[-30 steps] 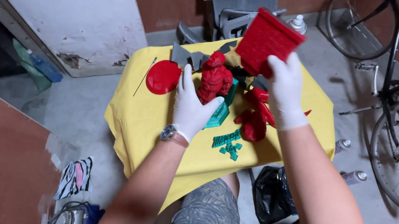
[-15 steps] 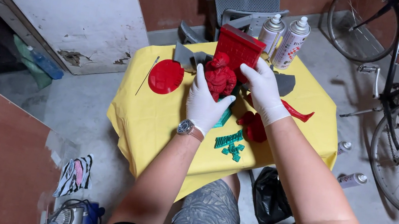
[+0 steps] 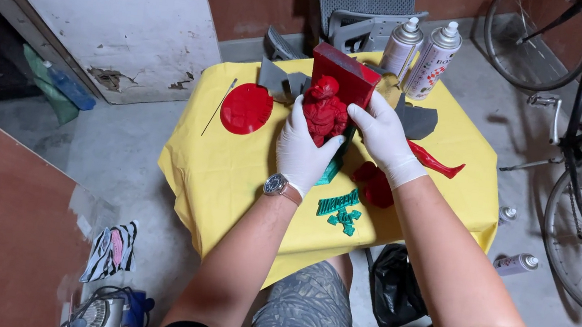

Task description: The person is cleaning and inspecting various 3D printed parts, including a red figurine and green base plates, on a table.

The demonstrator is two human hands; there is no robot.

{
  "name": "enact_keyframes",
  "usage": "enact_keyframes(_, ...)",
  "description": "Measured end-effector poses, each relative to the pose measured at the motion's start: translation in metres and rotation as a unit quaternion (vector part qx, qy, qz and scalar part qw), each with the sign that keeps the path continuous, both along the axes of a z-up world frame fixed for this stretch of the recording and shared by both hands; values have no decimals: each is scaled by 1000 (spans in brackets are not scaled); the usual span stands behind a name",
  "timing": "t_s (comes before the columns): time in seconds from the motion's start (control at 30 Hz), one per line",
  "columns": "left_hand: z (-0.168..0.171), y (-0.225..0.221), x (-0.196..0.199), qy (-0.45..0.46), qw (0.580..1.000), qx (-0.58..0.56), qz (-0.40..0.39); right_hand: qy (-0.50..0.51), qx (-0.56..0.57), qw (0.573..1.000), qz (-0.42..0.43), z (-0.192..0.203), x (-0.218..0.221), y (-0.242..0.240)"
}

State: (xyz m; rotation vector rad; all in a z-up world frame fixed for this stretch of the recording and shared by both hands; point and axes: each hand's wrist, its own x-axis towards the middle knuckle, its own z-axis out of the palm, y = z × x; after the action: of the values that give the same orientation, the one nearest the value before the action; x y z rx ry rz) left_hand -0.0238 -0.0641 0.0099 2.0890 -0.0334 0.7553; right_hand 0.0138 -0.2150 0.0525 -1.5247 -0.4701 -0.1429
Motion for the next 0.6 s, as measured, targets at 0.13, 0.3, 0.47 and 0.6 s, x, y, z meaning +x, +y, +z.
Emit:
enact_keyframes(0.13,-3,0,2,-4,1000,-4,-1,-11,-11,999,31,-1,5,-4)
enact_keyframes(0.3,-10,1,5,-10,1000,-14,-18,-66,-136,988,-30,-12,17,-19)
enact_keyframes(0.47,-5,1,2,-9,1000,-19,-16,-65,-164,983,-45,-8,16,-21)
enact_keyframes(0.6,2,5,-3,29,998,-43,-47,-32,-149,988,-19,-2,8,-21)
